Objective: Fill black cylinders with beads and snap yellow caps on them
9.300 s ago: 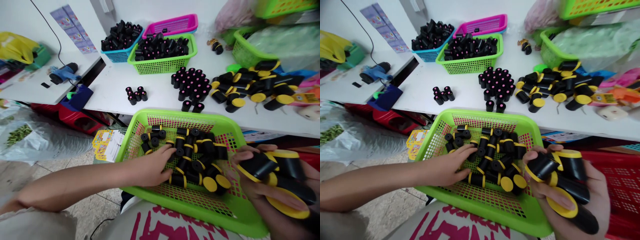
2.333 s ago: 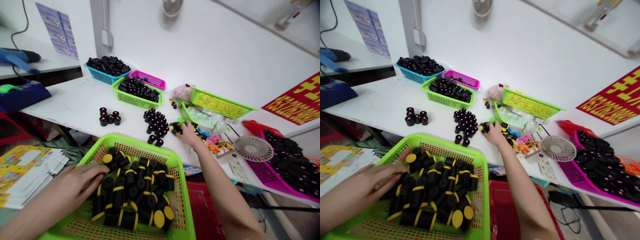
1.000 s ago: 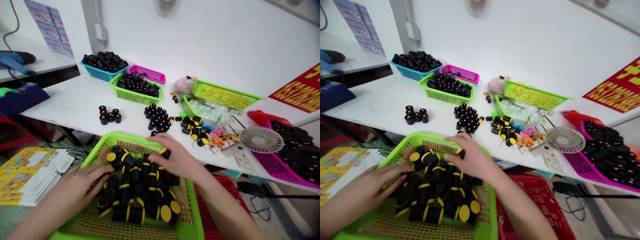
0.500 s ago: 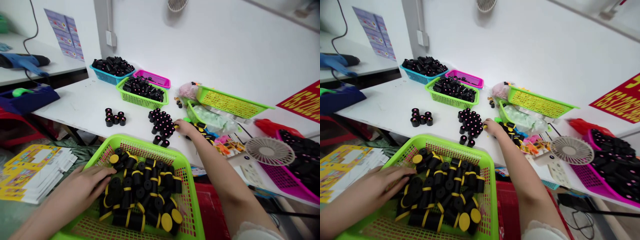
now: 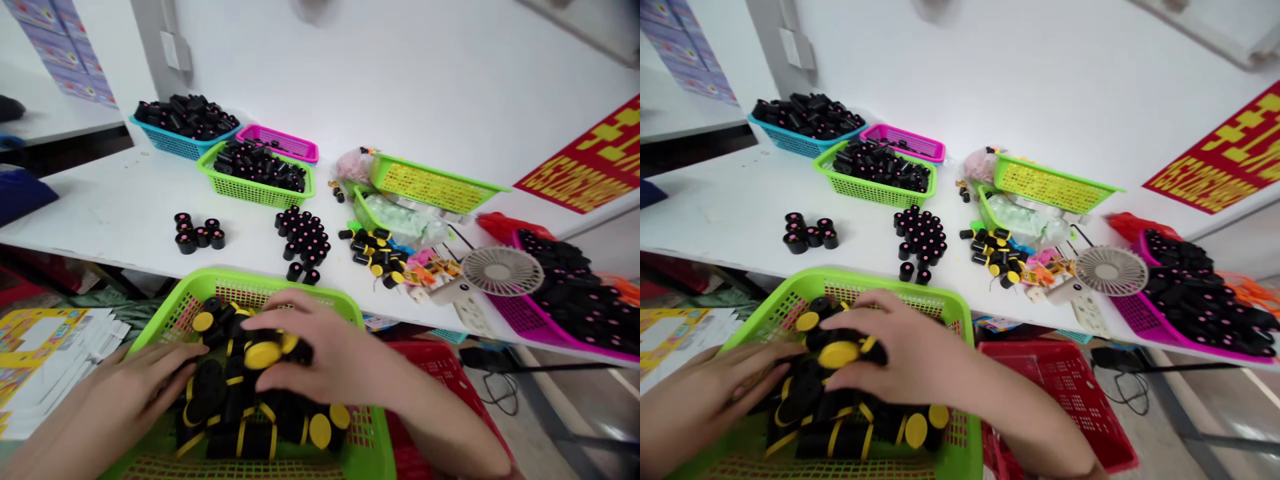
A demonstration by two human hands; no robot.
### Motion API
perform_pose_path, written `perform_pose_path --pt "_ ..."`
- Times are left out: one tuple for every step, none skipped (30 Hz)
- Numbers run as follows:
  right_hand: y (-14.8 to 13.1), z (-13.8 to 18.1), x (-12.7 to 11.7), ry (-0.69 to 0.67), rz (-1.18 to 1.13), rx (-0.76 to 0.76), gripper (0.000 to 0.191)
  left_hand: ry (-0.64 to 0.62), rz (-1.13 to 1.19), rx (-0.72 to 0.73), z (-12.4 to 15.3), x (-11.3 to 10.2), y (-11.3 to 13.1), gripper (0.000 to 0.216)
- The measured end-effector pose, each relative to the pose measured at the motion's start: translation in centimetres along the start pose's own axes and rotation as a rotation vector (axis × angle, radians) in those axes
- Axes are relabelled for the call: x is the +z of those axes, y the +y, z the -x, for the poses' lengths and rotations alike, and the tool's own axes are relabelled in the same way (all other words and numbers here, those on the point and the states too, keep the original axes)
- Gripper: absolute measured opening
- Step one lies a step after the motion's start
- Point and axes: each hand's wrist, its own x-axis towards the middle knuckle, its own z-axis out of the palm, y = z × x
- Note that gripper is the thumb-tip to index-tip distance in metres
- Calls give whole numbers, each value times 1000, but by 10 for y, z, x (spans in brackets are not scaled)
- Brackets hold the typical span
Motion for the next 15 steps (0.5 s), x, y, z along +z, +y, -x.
perform_pose_path --pt "-1 -4 11 20 -7 -3 60 0 0 -4 1 3 -2 34" --pt "2 -7 16 60 16 4 64 -2 1 -8 1 7 -4 35" --pt "10 -9 15 124 67 22 63 -5 0 -12 2 9 -5 37" --pt "22 -11 8 209 150 60 57 -9 -4 -19 3 11 -6 38" --pt "36 -12 -5 290 266 131 51 -11 -9 -25 4 12 -6 40" --pt "53 -13 -22 357 388 217 48 -13 -16 -30 4 13 -6 40" --pt "72 -13 -41 350 549 340 48 -18 -24 -33 5 13 -6 41" --pt "91 -14 -61 271 722 504 52 -22 -30 -37 4 13 -6 40" --pt "111 -15 -79 238 772 594 59 -27 -36 -39 4 12 -6 40" --pt "130 -16 -95 198 793 650 62 -30 -43 -38 3 11 -5 39" --pt "147 -17 -107 144 809 697 62 -30 -48 -32 2 11 -5 38" --pt "162 -18 -115 94 811 720 64 -28 -52 -25 2 10 -5 37" --pt "175 -19 -119 46 817 737 63 -19 -53 -17 1 9 -4 37" --pt "186 -21 -120 6 825 749 61 -9 -52 -6 1 8 -3 37" --pt "195 -23 -120 -25 837 757 57 1 -50 3 0 6 -1 37"
